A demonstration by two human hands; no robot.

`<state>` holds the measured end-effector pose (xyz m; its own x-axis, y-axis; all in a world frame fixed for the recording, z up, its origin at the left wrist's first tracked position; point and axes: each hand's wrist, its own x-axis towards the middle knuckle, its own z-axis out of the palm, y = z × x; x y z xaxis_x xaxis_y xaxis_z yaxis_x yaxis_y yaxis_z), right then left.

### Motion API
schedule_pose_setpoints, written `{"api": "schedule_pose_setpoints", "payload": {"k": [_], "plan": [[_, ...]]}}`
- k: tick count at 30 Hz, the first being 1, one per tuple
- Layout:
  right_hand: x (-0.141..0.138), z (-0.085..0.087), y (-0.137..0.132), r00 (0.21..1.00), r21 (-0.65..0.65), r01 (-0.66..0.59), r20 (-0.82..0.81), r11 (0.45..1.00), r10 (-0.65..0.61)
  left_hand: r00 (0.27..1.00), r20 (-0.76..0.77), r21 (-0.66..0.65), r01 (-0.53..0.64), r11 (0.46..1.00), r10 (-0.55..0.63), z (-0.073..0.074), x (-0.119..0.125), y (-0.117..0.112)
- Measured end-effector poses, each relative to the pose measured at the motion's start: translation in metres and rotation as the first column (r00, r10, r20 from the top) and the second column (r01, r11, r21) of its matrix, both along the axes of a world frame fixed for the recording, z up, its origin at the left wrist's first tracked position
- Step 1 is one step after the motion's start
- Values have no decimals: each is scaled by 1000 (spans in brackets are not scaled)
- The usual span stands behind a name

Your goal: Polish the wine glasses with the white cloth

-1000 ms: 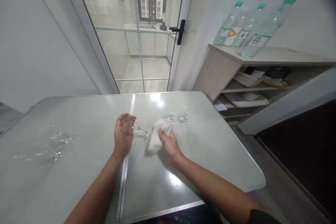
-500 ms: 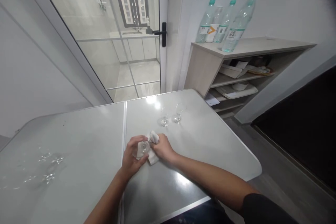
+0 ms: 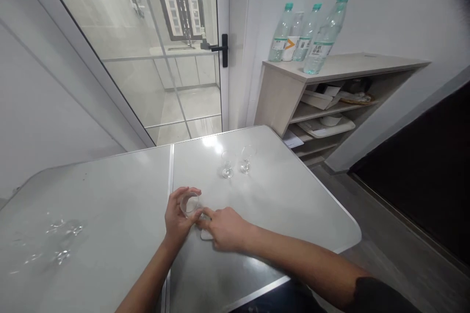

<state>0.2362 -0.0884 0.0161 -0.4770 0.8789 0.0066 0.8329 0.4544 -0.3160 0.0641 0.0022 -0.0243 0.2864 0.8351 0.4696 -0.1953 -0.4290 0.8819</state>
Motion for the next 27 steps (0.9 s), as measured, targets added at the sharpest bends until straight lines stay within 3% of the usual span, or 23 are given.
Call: {"api": "schedule_pose_setpoints", "payload": {"k": [3,8,11,14,19,21,27], "plan": [[-6,1,-2,990,-12,41,134,999,-39,999,-46,37,27,999,-25,-7,2,1],[-3,3,-13,974,-58,156,174,986,-144,992,2,67,127,990,-127,-4,9,4],[16,4,-23,947,-112,286,186,952,-262,997,-54,103,52,993,-46,-2,7,10],[49,4,-32,887,-164,443,221,881,-405,980,-190,26,62,998,-56,-7,-1,17],[98,-5,-40,673,-68,720,311,691,-671,912,-283,-145,265,953,-297,-21,-6,24],[105,-9,-40,616,-23,763,325,645,-717,876,-330,-159,317,935,-353,-22,-5,25],[104,-15,-35,680,-16,711,268,703,-682,888,-301,-191,300,934,-347,-23,-5,26]]}}
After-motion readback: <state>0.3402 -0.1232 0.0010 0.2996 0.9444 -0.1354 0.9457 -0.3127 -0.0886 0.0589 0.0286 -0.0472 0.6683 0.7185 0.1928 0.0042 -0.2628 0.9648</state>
